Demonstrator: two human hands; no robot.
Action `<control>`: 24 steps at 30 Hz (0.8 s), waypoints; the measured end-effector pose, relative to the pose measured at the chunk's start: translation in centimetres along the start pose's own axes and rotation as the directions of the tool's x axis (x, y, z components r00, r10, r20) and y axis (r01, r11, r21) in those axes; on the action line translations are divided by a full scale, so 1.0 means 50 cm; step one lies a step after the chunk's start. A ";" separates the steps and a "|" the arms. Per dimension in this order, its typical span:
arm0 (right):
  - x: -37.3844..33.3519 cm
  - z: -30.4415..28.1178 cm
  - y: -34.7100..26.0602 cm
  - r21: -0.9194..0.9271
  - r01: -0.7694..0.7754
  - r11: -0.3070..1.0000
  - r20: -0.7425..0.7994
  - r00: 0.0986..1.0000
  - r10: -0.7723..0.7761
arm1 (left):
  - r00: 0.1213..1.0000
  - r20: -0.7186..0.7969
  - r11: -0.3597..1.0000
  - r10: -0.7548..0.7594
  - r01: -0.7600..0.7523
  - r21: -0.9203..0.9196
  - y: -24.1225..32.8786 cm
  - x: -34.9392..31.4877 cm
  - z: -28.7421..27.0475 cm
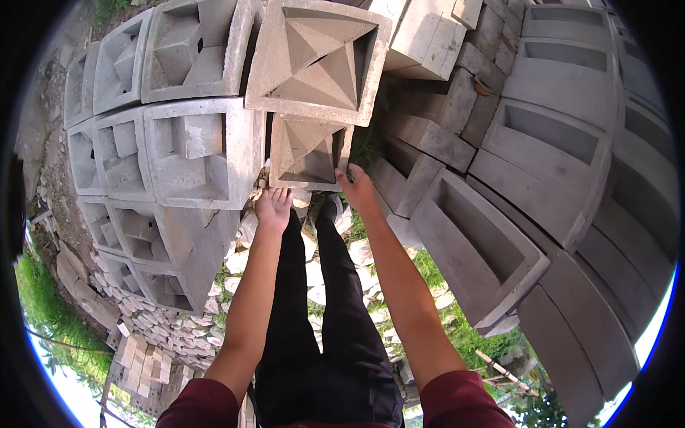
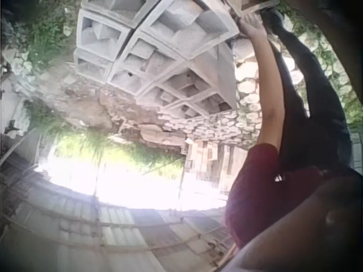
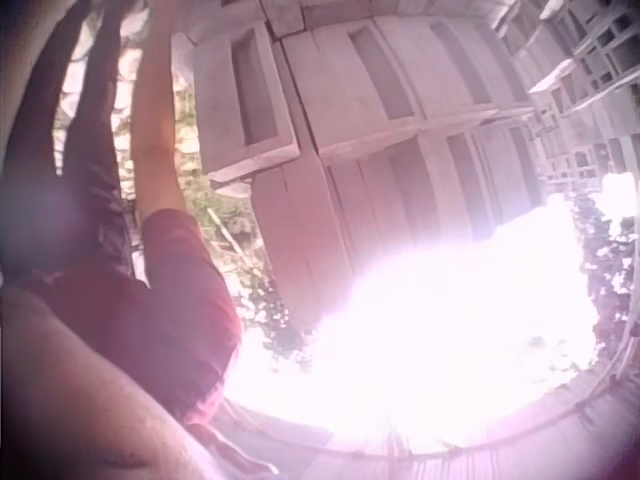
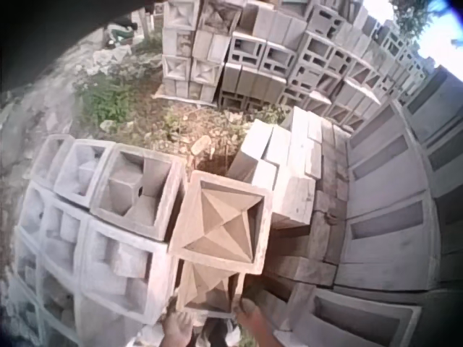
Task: The person picks up decorative concrete cinder blocks one by one and stacks them on top of other cinder blocks in a yard.
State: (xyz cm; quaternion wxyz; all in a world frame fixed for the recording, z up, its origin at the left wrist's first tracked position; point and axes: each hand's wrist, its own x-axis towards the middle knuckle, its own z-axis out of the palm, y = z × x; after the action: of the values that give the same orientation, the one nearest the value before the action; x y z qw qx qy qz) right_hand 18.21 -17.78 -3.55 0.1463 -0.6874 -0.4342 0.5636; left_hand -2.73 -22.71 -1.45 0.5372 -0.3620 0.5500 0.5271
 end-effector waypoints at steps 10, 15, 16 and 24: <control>-0.407 -0.139 -0.304 0.247 0.235 0.940 -0.182 0.964 -0.194 | 0.517 0.854 -0.201 0.054 -0.833 0.516 0.161 -0.561 0.043; -0.660 -0.260 -0.473 0.012 0.299 0.954 -0.095 0.950 -0.296 | 0.478 0.878 -0.317 0.026 -0.829 0.461 0.248 -0.833 0.063; -0.700 -0.283 -0.498 -0.015 0.354 0.935 -0.117 0.928 -0.354 | 0.460 0.887 -0.304 0.041 -0.840 0.450 0.258 -0.866 0.071; -0.866 -0.366 -0.619 -0.041 0.422 0.906 -0.427 0.812 -0.398 | 0.301 0.953 -0.031 -0.036 -0.953 0.300 0.217 -0.999 0.122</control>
State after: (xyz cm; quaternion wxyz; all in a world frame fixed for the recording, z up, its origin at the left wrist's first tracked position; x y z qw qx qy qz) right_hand 21.86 -27.56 51.76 0.3744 -0.6793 -0.5136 0.3668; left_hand -3.87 -23.20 50.04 0.5234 0.5646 0.5371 0.3446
